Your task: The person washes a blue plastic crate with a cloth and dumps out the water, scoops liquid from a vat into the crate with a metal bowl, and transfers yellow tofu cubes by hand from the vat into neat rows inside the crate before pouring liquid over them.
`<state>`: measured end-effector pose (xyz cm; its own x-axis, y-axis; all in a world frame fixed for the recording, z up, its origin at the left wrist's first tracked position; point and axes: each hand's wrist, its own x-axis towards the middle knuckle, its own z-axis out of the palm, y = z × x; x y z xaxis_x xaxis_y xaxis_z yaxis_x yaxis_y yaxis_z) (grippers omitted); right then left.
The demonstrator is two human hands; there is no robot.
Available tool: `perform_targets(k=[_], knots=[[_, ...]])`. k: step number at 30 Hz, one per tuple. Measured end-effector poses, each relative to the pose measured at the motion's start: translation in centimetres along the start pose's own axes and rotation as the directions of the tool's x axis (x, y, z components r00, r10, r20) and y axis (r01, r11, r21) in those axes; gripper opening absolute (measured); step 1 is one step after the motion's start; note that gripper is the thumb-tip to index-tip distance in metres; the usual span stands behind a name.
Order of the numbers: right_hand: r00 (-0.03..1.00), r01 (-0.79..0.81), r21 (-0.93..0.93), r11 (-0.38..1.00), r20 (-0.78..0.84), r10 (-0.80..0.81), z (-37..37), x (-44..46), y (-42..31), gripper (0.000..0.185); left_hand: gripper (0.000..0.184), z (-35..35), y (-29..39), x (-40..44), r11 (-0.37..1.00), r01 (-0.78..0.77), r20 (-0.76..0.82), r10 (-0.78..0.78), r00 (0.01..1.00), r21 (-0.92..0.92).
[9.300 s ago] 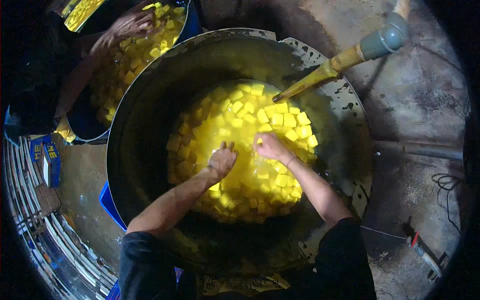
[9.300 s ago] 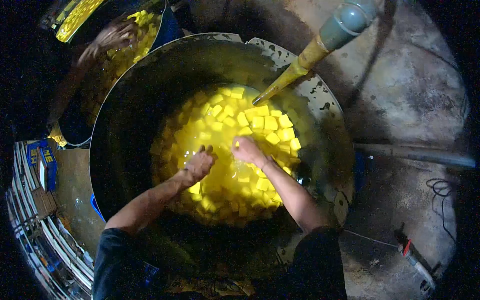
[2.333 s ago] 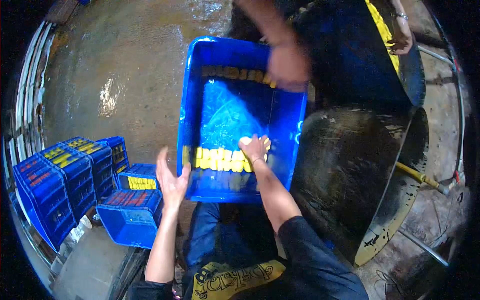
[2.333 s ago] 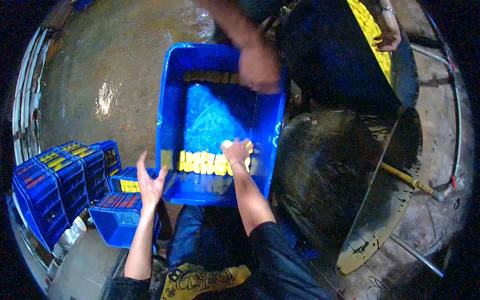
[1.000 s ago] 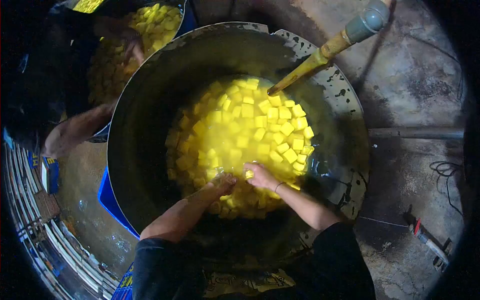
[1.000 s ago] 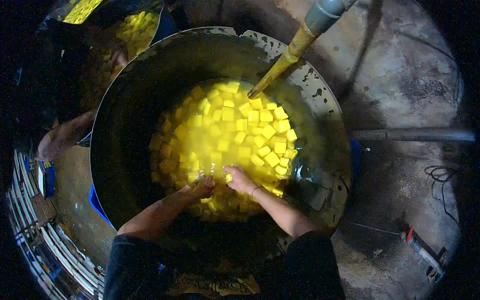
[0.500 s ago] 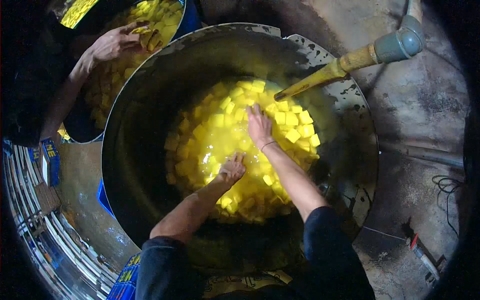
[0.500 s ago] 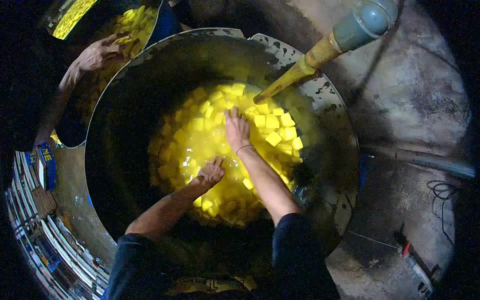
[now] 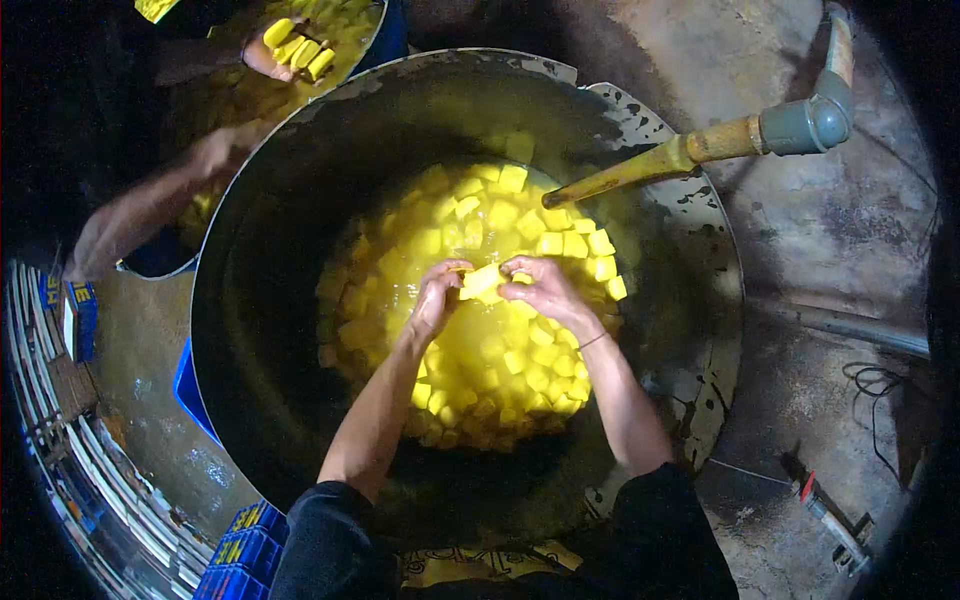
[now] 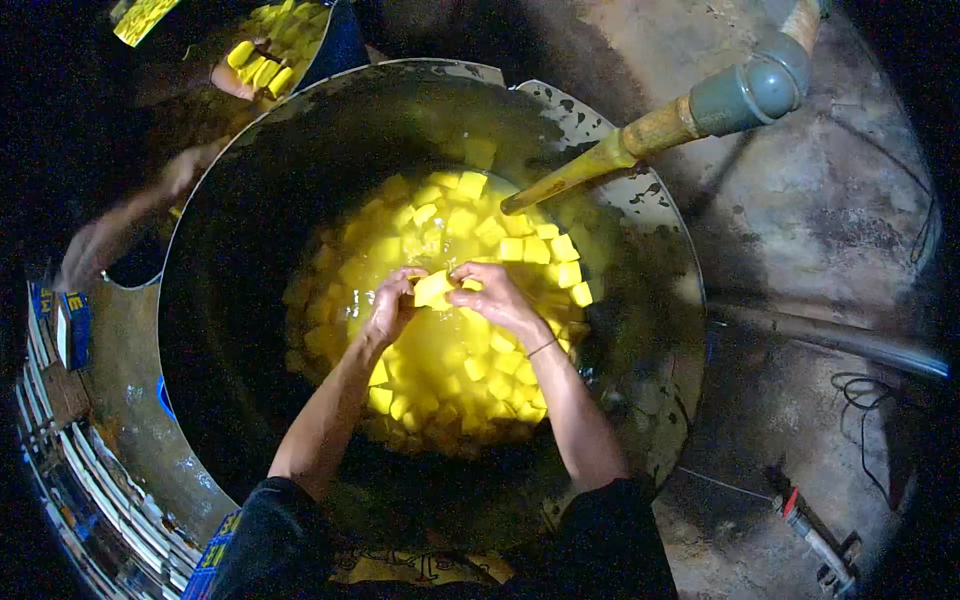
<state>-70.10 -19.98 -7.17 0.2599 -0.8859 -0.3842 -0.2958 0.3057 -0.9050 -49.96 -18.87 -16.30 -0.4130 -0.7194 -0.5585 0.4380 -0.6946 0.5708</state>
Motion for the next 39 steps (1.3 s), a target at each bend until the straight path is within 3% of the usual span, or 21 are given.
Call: perform_targets(k=[3, 6, 11, 13, 14, 15, 17, 18, 19, 21, 23, 24, 26, 29, 30, 31, 32, 33, 35, 37, 39], knots=[[1.000, -0.020, 0.047, 0.999, 0.014, 0.020, 2.2, -0.2, -0.4, 0.027, 0.031, 2.0, -1.9, 1.0, 0.950, -0.175, -0.066, 0.163, 0.984, -0.259], [0.986, 0.020, -0.317, 0.948, -0.148, -0.070, 3.4, -0.4, -1.7, 0.025, 0.026, 3.7, -2.2, 0.9, 0.828, -0.206, -0.207, 0.112, 0.972, -0.522], [0.988, 0.132, -0.201, 0.971, -0.054, -0.145, 4.4, -0.9, -4.6, 0.043, 0.025, 7.2, -0.8, -0.1, 0.778, -0.223, -0.308, 0.039, 0.950, -0.588], [0.877, 0.072, -0.786, 0.614, -0.243, -0.414, 5.8, 0.1, -1.6, 0.053, 0.025, 8.4, 0.1, -1.2, 0.690, -0.294, -0.347, 0.066, 0.935, -0.661], [0.961, 0.141, -0.525, 0.839, -0.131, -0.243, 5.7, 0.7, -1.7, 0.058, 0.025, 7.6, -0.1, -1.0, 0.500, -0.293, -0.260, 0.137, 0.956, -0.815], [0.961, 0.155, -0.526, 0.836, -0.117, -0.252, 5.3, 1.3, -1.9, 0.058, 0.025, 6.9, -0.3, -0.7, 0.493, -0.307, -0.269, 0.148, 0.952, -0.814], [0.991, -0.132, 0.245, 0.960, 0.019, 0.132, 4.9, 2.0, -4.3, 0.054, 0.025, 7.1, 2.8, -1.6, 0.492, -0.318, -0.343, 0.042, 0.938, -0.810], [0.976, 0.002, 0.259, 0.966, -0.209, 0.054, 5.5, 2.0, -5.2, 0.045, 0.025, 6.6, 4.1, -2.2, 0.498, -0.308, -0.297, 0.103, 0.949, -0.811], [0.980, 0.012, 0.257, 0.966, -0.194, 0.040, 6.1, 2.2, -3.8, 0.045, 0.024, 6.5, 5.8, -2.8, 0.457, -0.308, -0.222, 0.233, 0.947, -0.834], [0.993, 0.067, -0.570, 0.819, -0.040, -0.109, 8.7, 3.3, 3.5, 0.042, 0.022, 7.5, 10.8, -4.5, 0.467, -0.382, -0.255, 0.313, 0.915, -0.797], [0.872, 0.457, -0.585, 0.670, 0.147, -0.467, 14.5, 3.7, 10.8, 0.043, 0.024, 8.8, 15.5, -6.1, 0.398, -0.360, -0.117, 0.517, 0.848, -0.844], [0.951, 0.307, -0.630, 0.713, 0.175, -0.254, 16.0, 2.9, 10.6, 0.044, 0.025, 9.9, 17.7, -7.7, 0.348, -0.397, -0.160, 0.547, 0.822, -0.849], [0.940, 0.341, -0.613, 0.713, 0.247, -0.237, 17.4, 2.1, 10.0, 0.049, 0.028, 11.5, 21.5, -12.4, 0.265, -0.438, -0.188, 0.633, 0.751, -0.859], [0.802, 0.498, -0.715, 0.490, 0.595, 0.054, 15.1, 5.3, 9.2, 0.059, 0.036, 11.0, 24.6, -19.8, 0.196, -0.473, -0.192, 0.733, 0.653, -0.859], [0.665, 0.611, -0.686, 0.395, 0.716, 0.215, 14.0, 7.0, 9.9, 0.066, 0.034, 10.2, 24.6, -22.4, 0.212, -0.539, -0.205, 0.764, 0.611, -0.815], [0.831, 0.421, -0.727, 0.542, 0.549, 0.092, 13.7, 5.1, 9.2, 0.061, 0.032, 9.1, 24.2, -24.8, 0.225, -0.600, -0.213, 0.794, 0.570, -0.768], [0.896, 0.325, -0.726, 0.605, 0.441, 0.048, 13.7, 3.6, 7.9, 0.058, 0.031, 7.9, 23.5, -26.4, 0.329, -0.944, -0.376, 0.878, 0.297, 0.023], [0.946, 0.238, -0.699, 0.675, 0.325, 0.003, 13.7, 2.1, 6.6, 0.056, 0.032, 6.9, 22.8, -28.1, 0.328, -0.913, -0.386, 0.896, 0.220, 0.242], [0.914, 0.405, -0.679, 0.612, 0.314, -0.256, 14.5, 0.1, 4.7, 0.051, 0.035, 4.9, 21.4, -31.4, 0.325, -0.698, -0.398, 0.915, 0.062, 0.638], [0.832, 0.554, -0.605, 0.571, 0.380, -0.405, 15.9, 2.6, 9.9, 0.049, 0.031, 1.2, 18.9, -33.1, 0.305, -0.948, -0.500, 0.809, 0.309, -0.093], [0.851, 0.519, -0.817, 0.250, 0.467, -0.240, 17.3, 6.0, 14.8, 0.048, 0.032, -2.4, 16.8, -34.4, 0.105, -0.637, -0.362, 0.747, 0.557, -0.764]])
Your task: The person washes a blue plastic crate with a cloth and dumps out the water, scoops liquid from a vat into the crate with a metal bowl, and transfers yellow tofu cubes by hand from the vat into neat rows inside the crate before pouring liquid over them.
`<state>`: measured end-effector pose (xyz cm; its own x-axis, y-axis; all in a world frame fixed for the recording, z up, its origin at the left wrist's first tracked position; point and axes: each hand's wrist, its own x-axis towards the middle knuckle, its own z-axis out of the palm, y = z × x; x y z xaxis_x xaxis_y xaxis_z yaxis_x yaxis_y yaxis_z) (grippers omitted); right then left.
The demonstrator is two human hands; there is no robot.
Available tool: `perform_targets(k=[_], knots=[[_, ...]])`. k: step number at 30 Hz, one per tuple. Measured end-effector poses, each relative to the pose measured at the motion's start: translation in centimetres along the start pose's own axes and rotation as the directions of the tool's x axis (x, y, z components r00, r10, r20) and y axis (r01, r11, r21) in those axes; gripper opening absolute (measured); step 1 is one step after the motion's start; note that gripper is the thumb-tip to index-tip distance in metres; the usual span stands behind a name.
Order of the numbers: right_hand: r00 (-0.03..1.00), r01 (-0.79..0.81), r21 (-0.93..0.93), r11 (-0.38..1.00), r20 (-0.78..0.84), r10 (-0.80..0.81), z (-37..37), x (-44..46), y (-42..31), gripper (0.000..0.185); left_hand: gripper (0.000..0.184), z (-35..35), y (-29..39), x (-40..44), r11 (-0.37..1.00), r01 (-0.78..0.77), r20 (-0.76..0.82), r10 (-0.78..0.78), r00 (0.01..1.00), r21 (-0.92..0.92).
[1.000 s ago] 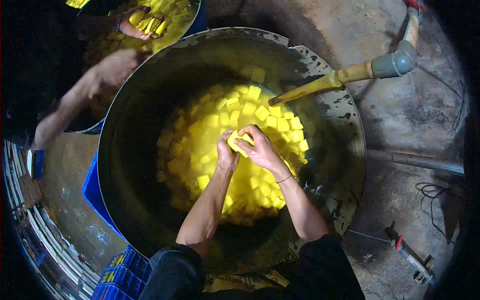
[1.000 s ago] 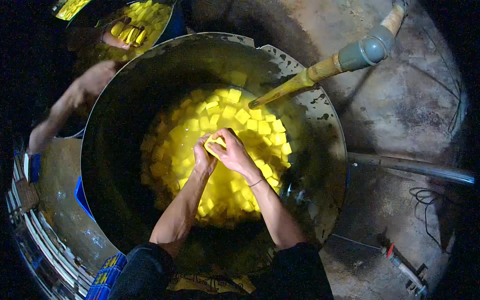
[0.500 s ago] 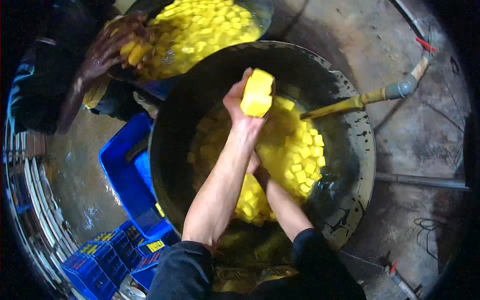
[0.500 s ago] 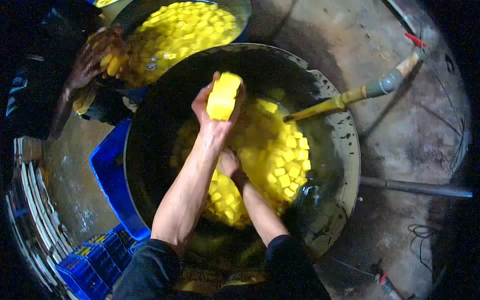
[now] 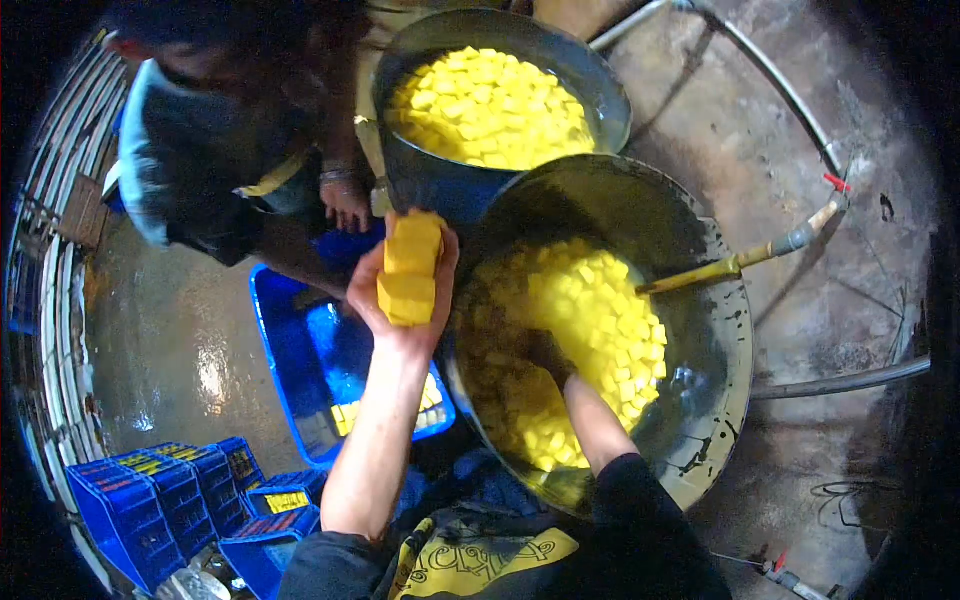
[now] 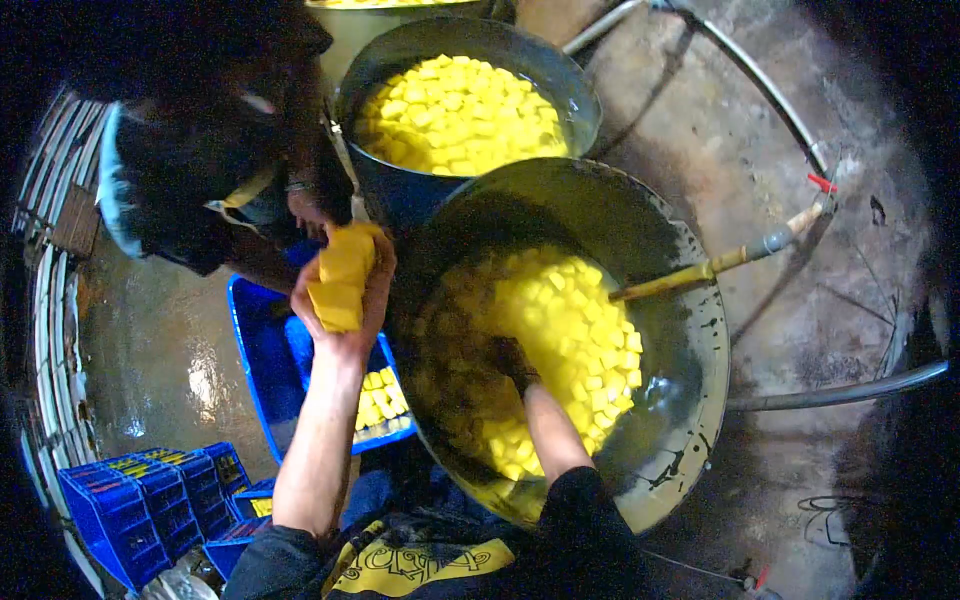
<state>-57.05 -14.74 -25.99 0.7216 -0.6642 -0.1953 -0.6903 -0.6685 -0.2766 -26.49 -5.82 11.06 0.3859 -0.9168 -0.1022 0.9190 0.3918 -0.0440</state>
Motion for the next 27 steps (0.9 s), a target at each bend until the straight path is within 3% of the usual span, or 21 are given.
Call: perform_targets(k=[1, 2, 3, 4, 5, 6, 7, 8, 10, 12, 13, 14, 16, 18, 20, 22, 23, 24, 26, 27], knots=[[0.919, -0.053, -0.051, 0.997, 0.387, 0.069, -9.8, -0.4, -6.0, 0.041, 0.031, -0.8, 1.4, -0.7, 0.996, 0.025, -0.061, -0.031, 0.998, -0.090], [0.919, -0.052, -0.060, 0.997, 0.388, 0.071, -13.7, -1.6, -8.5, 0.041, 0.031, -1.2, 2.4, -1.6, 0.996, -0.003, -0.123, -0.008, 0.992, -0.091], [0.922, -0.291, 0.477, 0.829, 0.372, 0.109, -16.6, -3.0, -9.6, 0.038, 0.032, -2.1, 3.5, -2.1, 0.994, 0.006, -0.148, -0.022, 0.989, -0.112], [0.913, -0.408, 0.840, 0.358, 0.379, 0.152, -18.2, -3.9, -9.8, 0.035, 0.033, -3.1, 4.5, -2.5, 0.991, 0.013, -0.173, -0.037, 0.984, -0.137], [0.985, -0.166, 0.727, 0.666, 0.094, 0.142, -18.0, -4.5, -9.6, 0.033, 0.033, -3.9, 5.3, -2.9, 0.988, 0.011, -0.177, -0.038, 0.983, -0.153], [0.973, -0.026, 0.426, 0.904, -0.198, 0.121, -17.8, -5.1, -9.5, 0.032, 0.034, -4.7, 6.0, -3.4, 0.984, 0.039, -0.119, -0.061, 0.991, -0.173], [0.991, -0.072, 0.724, 0.686, -0.027, 0.132, -24.5, -5.6, -16.0, 0.035, 0.035, -5.7, 6.7, -3.6, 0.980, 0.067, -0.062, -0.079, 0.995, -0.188], [0.979, -0.189, 0.905, 0.382, 0.145, 0.140, -31.9, -6.1, -23.1, 0.038, 0.037, -6.9, 7.1, -3.6, 0.979, 0.064, -0.081, -0.081, 0.993, -0.193], [0.995, -0.089, 0.908, 0.409, 0.061, 0.081, -36.3, -6.7, -30.0, 0.044, 0.039, -9.2, 7.6, -3.9, 0.990, 0.031, -0.184, -0.056, 0.981, -0.138], [1.000, -0.002, 0.800, 0.600, 0.011, -0.011, -36.5, -6.5, -35.2, 0.037, 0.039, -10.4, 8.0, -4.8, 0.997, 0.050, -0.288, -0.064, 0.956, -0.055], [0.995, 0.094, 0.643, 0.760, -0.028, -0.100, -36.7, -5.7, -37.9, 0.036, 0.040, -10.8, 8.3, -5.6, 0.996, 0.075, -0.286, -0.085, 0.954, -0.048], [0.987, 0.081, 0.613, 0.786, 0.058, -0.147, -35.5, -4.6, -39.2, 0.037, 0.040, -11.3, 8.6, -6.4, 0.994, 0.098, -0.286, -0.107, 0.952, -0.043], [0.980, 0.194, 0.217, 0.957, -0.003, -0.198, -31.4, -2.2, -40.5, 0.054, 0.042, -12.0, 9.5, -8.0, 0.985, 0.161, -0.317, -0.172, 0.933, -0.063], [0.976, 0.183, 0.121, 0.976, -0.142, -0.165, -28.7, 0.2, -42.3, 0.084, 0.043, -13.5, 10.8, -9.4, 0.975, 0.211, -0.377, -0.222, 0.899, -0.070], [0.973, 0.228, 0.122, 0.966, -0.050, -0.224, -24.4, 2.1, -42.1, 0.094, 0.043, -15.7, 12.4, -10.5, 0.975, 0.211, -0.364, -0.221, 0.905, -0.068], [0.916, 0.152, 0.502, 0.852, 0.251, -0.311, -19.0, 3.9, -41.6, 0.083, 0.052, -19.6, 14.2, -11.2, 0.930, 0.198, -0.425, -0.321, 0.846, -0.309], [0.877, 0.088, 0.609, 0.789, 0.328, -0.351, -17.1, 5.1, -41.7, 0.074, 0.080, -21.4, 16.3, -12.1, 0.926, 0.320, -0.477, -0.376, 0.794, -0.198], [0.854, 0.132, 0.668, 0.732, 0.299, -0.426, -13.9, 6.7, -41.3, 0.059, 0.080, -23.0, 17.1, -12.6, 0.933, 0.296, -0.497, -0.360, 0.790, -0.206], [0.862, -0.078, 0.718, 0.691, 0.397, -0.314, -10.7, 9.1, -42.5, 0.046, 0.082, -24.1, 19.3, -12.4, 0.965, 0.258, -0.753, -0.201, 0.627, -0.042], [0.823, -0.237, 0.715, 0.658, 0.507, -0.254, -8.7, 10.5, -42.9, 0.044, 0.085, -25.2, 20.3, -12.2, 0.978, 0.206, -0.781, -0.111, 0.615, 0.024]])
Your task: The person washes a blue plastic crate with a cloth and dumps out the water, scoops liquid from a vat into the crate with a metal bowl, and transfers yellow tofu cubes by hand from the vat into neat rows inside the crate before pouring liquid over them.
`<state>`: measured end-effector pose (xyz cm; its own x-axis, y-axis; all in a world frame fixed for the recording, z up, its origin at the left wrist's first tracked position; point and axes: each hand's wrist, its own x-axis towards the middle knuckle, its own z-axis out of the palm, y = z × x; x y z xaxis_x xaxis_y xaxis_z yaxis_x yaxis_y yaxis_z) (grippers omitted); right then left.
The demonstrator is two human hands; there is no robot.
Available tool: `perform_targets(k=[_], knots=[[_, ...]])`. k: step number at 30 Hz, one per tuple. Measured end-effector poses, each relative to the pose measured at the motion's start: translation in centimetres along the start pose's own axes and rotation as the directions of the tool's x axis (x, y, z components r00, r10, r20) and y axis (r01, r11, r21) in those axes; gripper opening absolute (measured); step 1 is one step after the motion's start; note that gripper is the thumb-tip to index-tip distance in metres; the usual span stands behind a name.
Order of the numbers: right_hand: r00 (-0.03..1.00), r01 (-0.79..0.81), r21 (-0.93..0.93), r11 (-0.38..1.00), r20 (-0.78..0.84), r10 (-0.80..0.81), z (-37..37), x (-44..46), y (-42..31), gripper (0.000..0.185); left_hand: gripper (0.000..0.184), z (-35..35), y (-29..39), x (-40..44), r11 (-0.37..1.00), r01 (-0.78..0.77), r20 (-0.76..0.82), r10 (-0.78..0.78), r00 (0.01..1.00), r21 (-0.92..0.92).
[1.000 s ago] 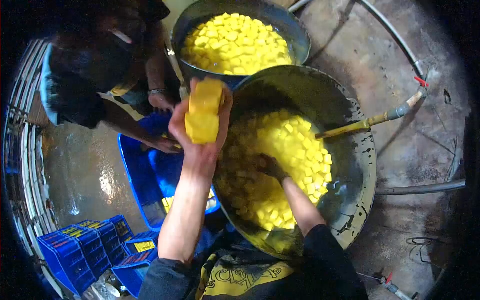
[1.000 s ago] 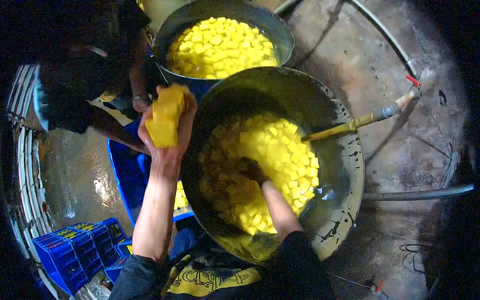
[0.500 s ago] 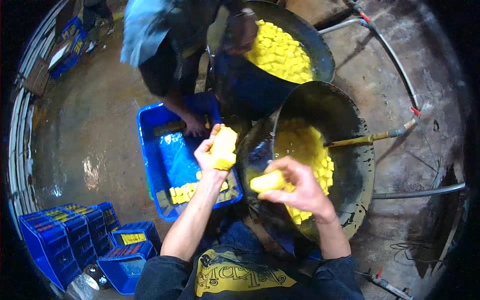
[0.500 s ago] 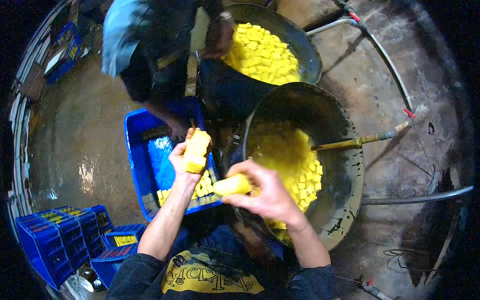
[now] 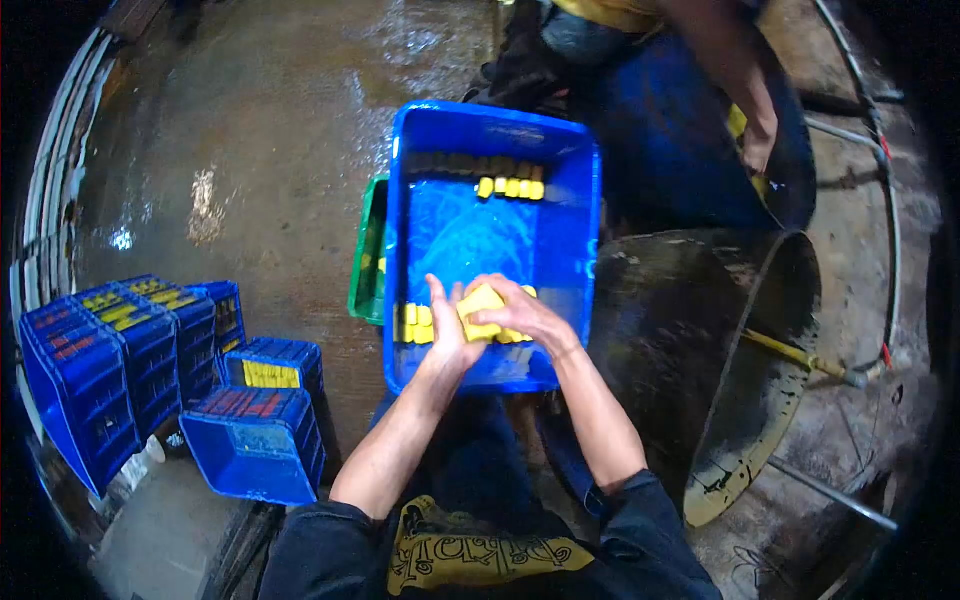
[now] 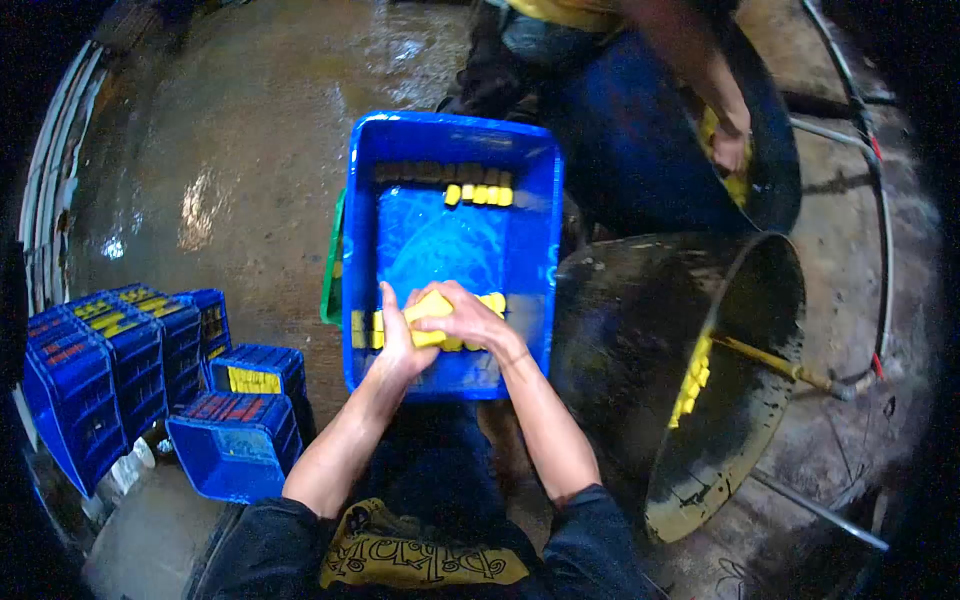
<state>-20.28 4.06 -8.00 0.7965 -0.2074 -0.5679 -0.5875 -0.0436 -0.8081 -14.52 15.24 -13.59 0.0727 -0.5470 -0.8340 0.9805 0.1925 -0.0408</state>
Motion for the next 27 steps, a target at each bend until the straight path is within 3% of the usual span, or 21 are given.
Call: perform_targets(k=[2, 3, 5, 7, 10, 11, 13, 14, 16, 17, 19, 21, 23, 25, 27], knots=[[0.984, -0.175, 0.150, 0.973, 0.004, 0.176, 1.5, 5.3, 3.0, 0.045, 0.083, -3.5, 1.7, 2.2, 0.981, -0.163, -0.157, 0.179, 0.971, 0.108], [0.948, -0.314, 0.139, 0.939, -0.002, 0.318, 2.6, 8.1, 5.1, 0.057, 0.081, -5.2, 2.2, 2.6, 0.951, -0.224, -0.257, 0.275, 0.926, 0.213], [0.870, -0.404, -0.116, 0.907, -0.355, 0.342, 7.5, 13.2, 11.5, 0.069, 0.077, -6.3, 2.9, 0.1, 0.924, -0.205, -0.194, 0.276, 0.941, 0.322], [0.747, -0.578, -0.364, 0.730, -0.597, 0.293, 12.5, 15.5, 14.5, 0.080, 0.068, -8.1, 2.1, 0.2, 0.920, -0.204, -0.227, 0.289, 0.930, 0.336], [0.753, -0.626, -0.326, 0.708, -0.491, 0.438, 15.0, 15.3, 15.7, 0.083, 0.060, -8.6, 1.6, 0.3, 0.871, -0.187, -0.278, 0.337, 0.900, 0.454], [0.800, -0.585, -0.381, 0.716, -0.415, 0.433, 14.0, 15.1, 16.3, 0.083, 0.060, -9.2, 1.6, 0.8, 0.870, -0.181, -0.283, 0.336, 0.898, 0.459], [0.848, -0.460, -0.078, 0.885, -0.333, 0.412, 10.5, 13.9, 17.7, 0.085, 0.052, -9.4, 2.0, 1.7, 0.826, -0.257, -0.206, 0.402, 0.892, 0.502], [0.919, -0.260, -0.021, 0.965, -0.311, 0.240, 8.3, 12.3, 17.0, 0.076, 0.048, -8.3, 2.1, 2.0, 0.847, -0.313, -0.131, 0.402, 0.906, 0.430], [0.961, -0.097, 0.350, 0.932, -0.210, 0.179, 4.3, 7.5, 14.1, 0.048, 0.047, -5.9, 2.7, 2.8, 0.842, -0.293, -0.112, 0.380, 0.918, 0.453], [0.964, -0.010, 0.494, 0.869, -0.227, 0.140, 1.9, 3.2, 8.9, 0.042, 0.048, -4.2, 2.4, 3.6, 0.831, -0.283, -0.073, 0.359, 0.931, 0.480], [0.921, 0.255, 0.420, 0.871, -0.379, -0.087, -0.8, -5.4, 3.4, 0.040, 0.048, 6.0, 0.2, 0.4, 0.632, -0.405, 0.039, 0.509, 0.860, 0.661], [0.828, 0.364, 0.308, 0.879, -0.539, -0.154, -4.1, -14.9, -3.6, 0.035, 0.044, 14.7, -3.8, -2.2, 0.533, -0.557, 0.337, 0.457, 0.823, 0.637], [0.584, 0.586, 0.033, 0.810, -0.710, -0.393, -7.8, -23.6, -6.5, 0.032, 0.036, 22.5, -9.0, -5.8, 0.436, -0.697, 0.658, 0.267, 0.704, 0.569], [0.542, 0.538, 0.187, 0.822, -0.824, -0.167, -11.5, -31.6, -5.5, 0.034, 0.033, 28.4, -16.1, -9.1, 0.203, -0.910, 0.905, 0.158, 0.394, 0.361], [0.402, 0.151, 0.062, 0.987, -0.916, -0.004, -15.9, -36.8, -0.2, 0.030, 0.034, 32.2, -23.1, -9.6, -0.044, -0.992, 0.976, -0.179, 0.123, 0.117]])
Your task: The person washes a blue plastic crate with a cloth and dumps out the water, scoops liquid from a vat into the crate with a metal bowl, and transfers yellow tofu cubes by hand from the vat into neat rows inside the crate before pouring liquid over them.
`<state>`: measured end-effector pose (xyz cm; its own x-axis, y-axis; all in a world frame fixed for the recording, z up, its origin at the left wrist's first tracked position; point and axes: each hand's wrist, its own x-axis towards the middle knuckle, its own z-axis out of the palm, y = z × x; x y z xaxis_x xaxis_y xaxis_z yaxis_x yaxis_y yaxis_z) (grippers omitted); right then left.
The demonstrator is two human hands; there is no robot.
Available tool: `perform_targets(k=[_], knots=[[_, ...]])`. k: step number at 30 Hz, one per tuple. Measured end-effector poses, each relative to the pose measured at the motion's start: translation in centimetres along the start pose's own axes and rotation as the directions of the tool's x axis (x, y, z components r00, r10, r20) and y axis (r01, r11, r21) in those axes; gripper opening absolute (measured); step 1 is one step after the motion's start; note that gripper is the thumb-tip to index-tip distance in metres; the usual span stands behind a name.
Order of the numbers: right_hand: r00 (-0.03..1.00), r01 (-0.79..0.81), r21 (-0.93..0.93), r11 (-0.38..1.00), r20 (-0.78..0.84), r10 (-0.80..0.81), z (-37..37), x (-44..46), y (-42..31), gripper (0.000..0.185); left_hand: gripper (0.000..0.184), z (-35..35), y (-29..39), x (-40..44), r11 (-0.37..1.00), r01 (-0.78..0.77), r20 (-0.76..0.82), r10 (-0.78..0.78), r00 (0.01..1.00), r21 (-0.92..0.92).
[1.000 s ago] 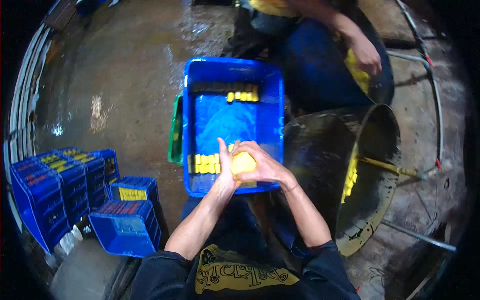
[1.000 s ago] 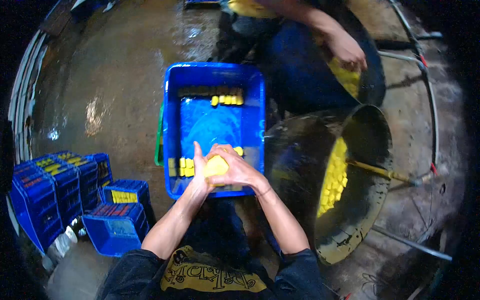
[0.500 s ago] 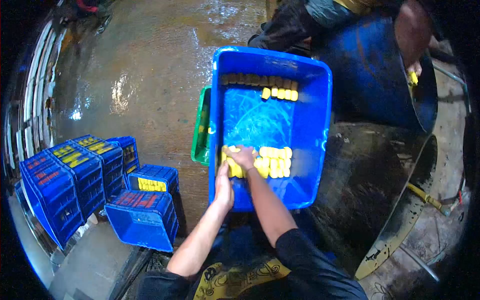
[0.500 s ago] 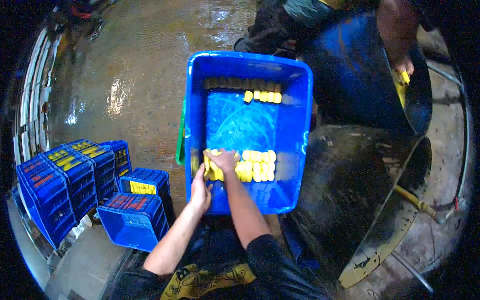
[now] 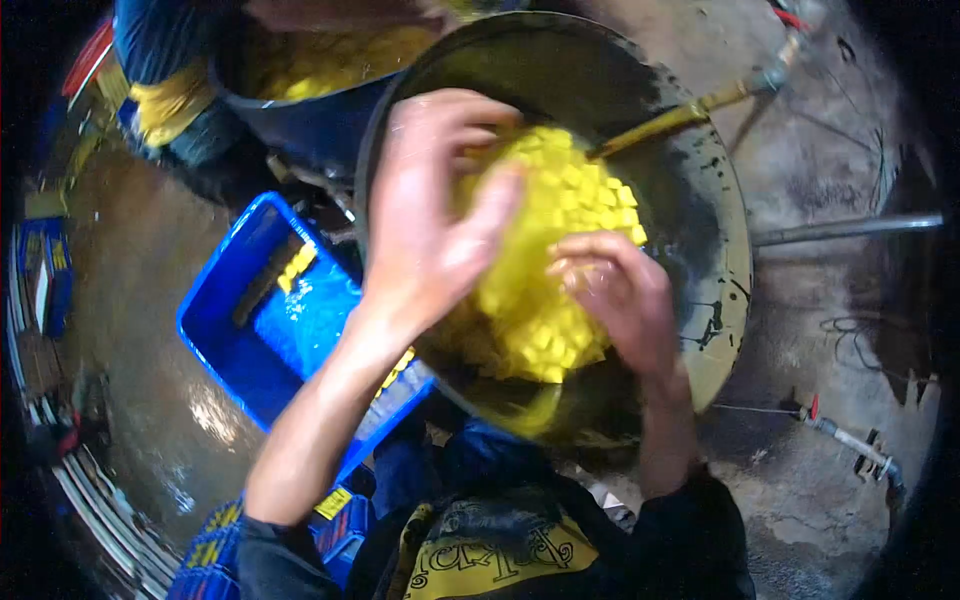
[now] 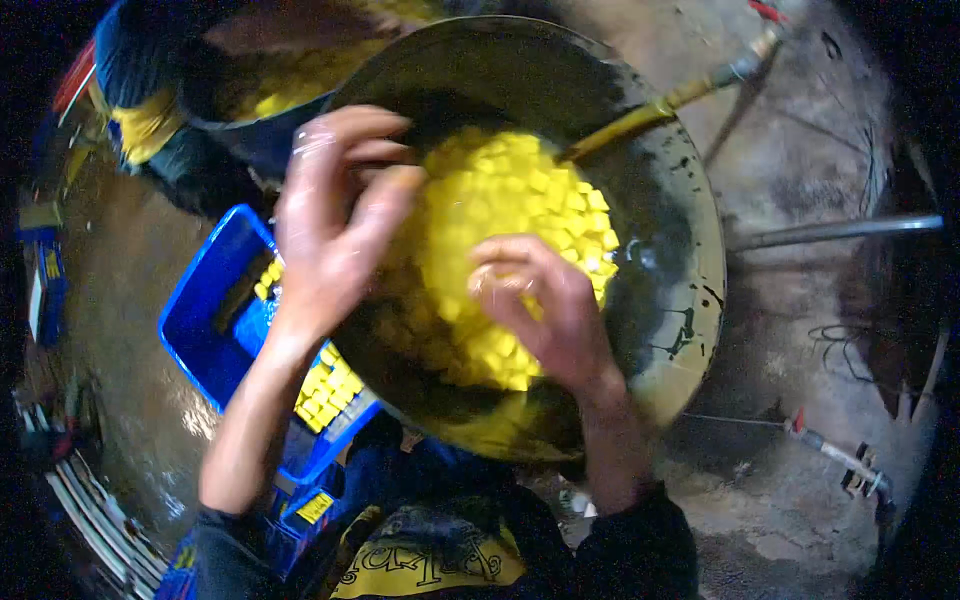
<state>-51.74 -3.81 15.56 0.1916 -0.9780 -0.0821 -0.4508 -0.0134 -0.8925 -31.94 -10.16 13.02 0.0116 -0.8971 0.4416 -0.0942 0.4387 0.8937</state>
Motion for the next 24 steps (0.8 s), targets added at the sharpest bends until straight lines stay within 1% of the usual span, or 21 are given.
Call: perform_targets(k=[1, 2, 3, 4, 5, 6, 7, 8, 10, 11, 12, 13, 14, 15, 16, 18, 20, 21, 22, 23, 24], knots=[[0.998, -0.021, -0.077, 0.997, 0.051, 0.025, -2.3, 1.3, 3.4, 0.026, 0.031, 3.5, -0.4, 1.4, 0.992, -0.049, 0.208, 0.024, 0.978, 0.113], [0.993, -0.039, -0.153, 0.987, 0.106, 0.056, -4.0, 2.2, 8.0, 0.023, 0.030, 6.9, -1.4, 2.2, 0.970, -0.118, 0.405, 0.021, 0.914, 0.215], [0.979, -0.004, -0.375, 0.927, 0.188, 0.080, -4.9, 2.2, 15.9, 0.027, 0.029, 10.2, -3.1, 2.3, 0.924, -0.065, 0.605, -0.192, 0.773, 0.377], [0.957, 0.048, -0.572, 0.819, 0.261, 0.126, -5.6, 2.3, 21.8, 0.032, 0.028, 13.3, -5.7, 1.7, 0.841, -0.061, 0.714, -0.416, 0.562, 0.538], [0.875, -0.049, -0.723, 0.689, 0.301, 0.379, -5.2, 2.8, 21.7, 0.033, 0.026, 15.8, -8.8, 0.0, 0.781, -0.174, 0.758, -0.485, 0.436, 0.600], [0.738, -0.097, -0.850, 0.517, 0.287, 0.611, -4.6, 3.0, 21.4, 0.034, 0.026, 16.6, -10.9, -1.6, 0.800, -0.241, 0.835, -0.514, 0.196, 0.549], [0.867, 0.079, -0.847, 0.526, 0.319, 0.384, -4.2, 1.9, 24.5, 0.033, 0.018, 17.6, -15.6, -6.2, 0.762, -0.468, 0.894, -0.390, 0.221, 0.448], [0.928, 0.248, -0.837, 0.488, 0.350, 0.129, -2.9, 0.2, 28.7, 0.032, 0.013, 17.7, -16.5, -8.9, 0.734, -0.407, 0.837, -0.511, 0.196, 0.544], [0.984, 0.154, -0.903, 0.402, 0.176, 0.017, -0.3, -1.1, 32.1, 0.030, 0.012, 18.1, -17.6, -13.0, 0.510, -0.513, 0.617, -0.786, 0.048, 0.690], [0.985, 0.151, -0.897, 0.415, 0.172, 0.013, 0.7, -1.4, 34.3, 0.030, 0.014, 17.5, -20.4, -15.9, 0.479, -0.536, 0.597, -0.800, 0.061, 0.696], [0.968, 0.081, -0.860, 0.503, 0.188, 0.165, 1.7, -1.5, 36.7, 0.030, 0.016, 16.5, -23.5, -19.1, 0.477, -0.553, 0.629, -0.769, 0.113, 0.684], [0.926, 0.000, -0.818, 0.575, 0.218, 0.309, 2.2, -1.2, 37.8, 0.030, 0.018, 15.2, -26.9, -22.0, 0.488, -0.570, 0.684, -0.705, 0.188, 0.661], [0.926, 0.003, -0.812, 0.583, 0.222, 0.305, 2.0, -0.6, 37.7, 0.030, 0.019, 14.5, -28.9, -23.3, 0.536, -0.591, 0.752, -0.630, 0.196, 0.603], [0.895, -0.047, -0.759, 0.649, 0.257, 0.364, 1.5, 0.1, 37.2, 0.031, 0.025, 14.3, -29.0, -22.4, 0.624, -0.604, 0.833, -0.538, 0.126, 0.495], [0.857, -0.103, -0.702, 0.705, 0.296, 0.421, 0.9, 0.7, 36.5, 0.033, 0.025, 14.4, -28.6, -21.1, 0.622, -0.604, 0.830, -0.544, 0.124, 0.498], [0.875, -0.115, -0.674, 0.729, 0.279, 0.395, -1.7, 2.8, 33.7, 0.030, 0.021, 15.2, -25.6, -17.1, 0.650, -0.432, 0.751, -0.651, 0.109, 0.625], [0.890, -0.060, -0.556, 0.829, 0.346, 0.297, -4.6, 6.3, 31.7, 0.021, 0.021, 16.2, -23.1, -12.3, 0.630, -0.241, 0.662, -0.746, 0.075, 0.738], [0.899, -0.090, -0.492, 0.866, 0.333, 0.284, -5.7, 8.1, 32.0, 0.022, 0.021, 16.5, -23.2, -10.7, 0.604, -0.143, 0.615, -0.787, 0.049, 0.784], [0.909, -0.120, -0.427, 0.896, 0.316, 0.272, -6.6, 10.1, 32.3, 0.024, 0.021, 16.9, -24.1, -9.2, 0.602, -0.139, 0.613, -0.789, 0.049, 0.786], [0.905, -0.135, -0.416, 0.899, 0.318, 0.283, -7.3, 12.6, 32.4, 0.027, 0.021, 17.4, -25.2, -7.7, 0.673, -0.355, 0.741, -0.664, 0.094, 0.648], [0.901, -0.155, -0.406, 0.901, 0.316, 0.297, -8.0, 14.7, 32.6, 0.030, 0.022, 17.9, -26.0, -6.6, 0.681, -0.560, 0.853, -0.512, 0.096, 0.472]])
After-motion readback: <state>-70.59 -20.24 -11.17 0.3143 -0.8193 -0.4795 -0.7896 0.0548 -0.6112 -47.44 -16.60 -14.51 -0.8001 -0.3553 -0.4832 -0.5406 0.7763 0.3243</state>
